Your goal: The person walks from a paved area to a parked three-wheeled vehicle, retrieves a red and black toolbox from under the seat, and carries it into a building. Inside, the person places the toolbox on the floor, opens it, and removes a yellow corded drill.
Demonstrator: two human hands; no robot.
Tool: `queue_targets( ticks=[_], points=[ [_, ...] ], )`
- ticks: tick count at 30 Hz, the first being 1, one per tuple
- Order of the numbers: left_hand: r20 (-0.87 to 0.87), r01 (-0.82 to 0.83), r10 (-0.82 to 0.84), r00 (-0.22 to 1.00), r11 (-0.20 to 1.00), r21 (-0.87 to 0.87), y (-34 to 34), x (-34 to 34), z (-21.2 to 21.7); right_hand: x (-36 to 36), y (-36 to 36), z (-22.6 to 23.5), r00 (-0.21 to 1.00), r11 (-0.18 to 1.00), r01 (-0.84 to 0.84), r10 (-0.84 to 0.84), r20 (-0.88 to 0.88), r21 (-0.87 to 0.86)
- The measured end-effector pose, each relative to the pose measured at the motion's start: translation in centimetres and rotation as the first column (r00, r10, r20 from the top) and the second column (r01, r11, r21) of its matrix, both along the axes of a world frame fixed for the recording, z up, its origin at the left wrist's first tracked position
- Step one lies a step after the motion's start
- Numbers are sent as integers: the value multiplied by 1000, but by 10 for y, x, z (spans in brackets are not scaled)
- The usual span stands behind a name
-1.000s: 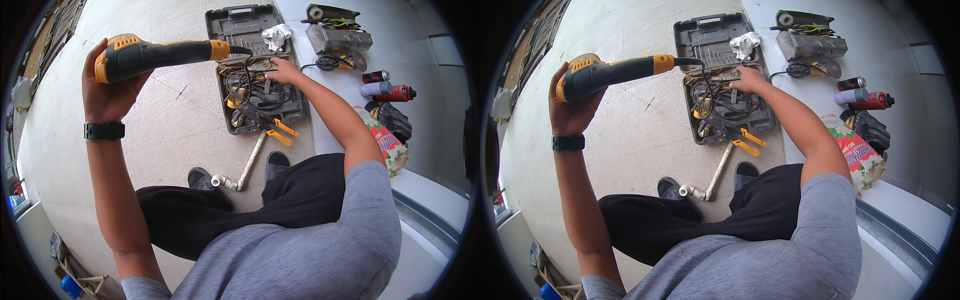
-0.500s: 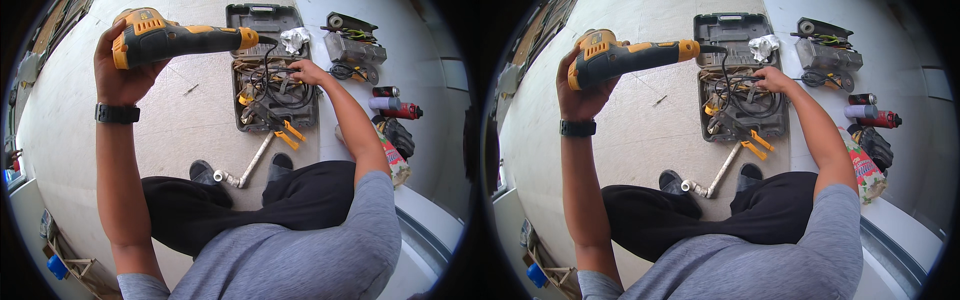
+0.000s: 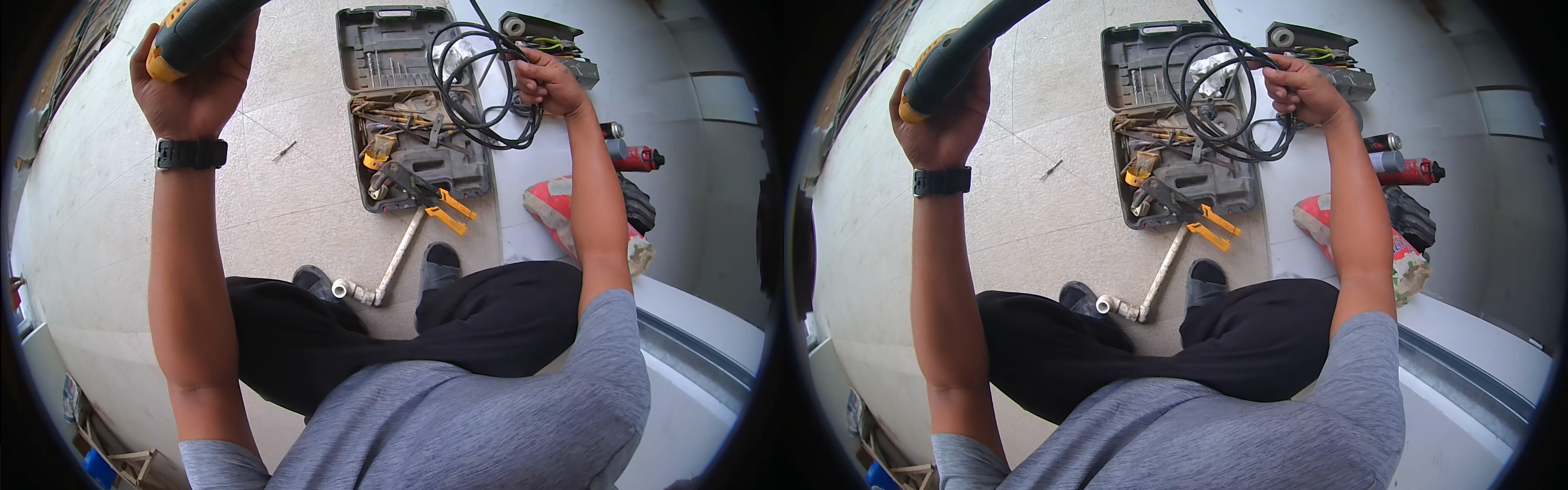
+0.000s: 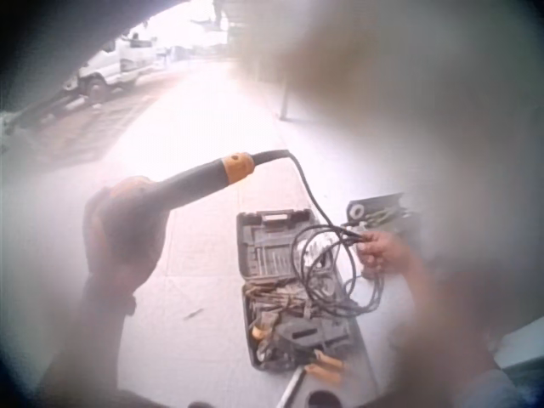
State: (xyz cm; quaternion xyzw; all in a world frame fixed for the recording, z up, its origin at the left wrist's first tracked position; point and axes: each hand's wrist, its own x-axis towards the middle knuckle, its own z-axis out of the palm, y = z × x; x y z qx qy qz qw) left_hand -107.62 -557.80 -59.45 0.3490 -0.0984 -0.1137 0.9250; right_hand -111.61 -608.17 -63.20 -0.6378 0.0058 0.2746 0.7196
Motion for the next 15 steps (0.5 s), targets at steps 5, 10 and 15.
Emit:
queue_targets(
  ticks=[5, 10, 15],
  points=[
    [67, -105, 101, 993, 993, 60, 12, -2, 4, -1, 52, -5, 983, 996, 56, -68, -168, -76],
    [138, -208, 188, 972, 966, 151, 34, -11, 14, -5, 166, -62, 931, 996, -60, 78, -356, 60],
    [179, -267, 219, 959, 908, 322, 50, -23, 28, -30, 293, -151, 870, 993, -93, 48, -490, -68]
  ],
)
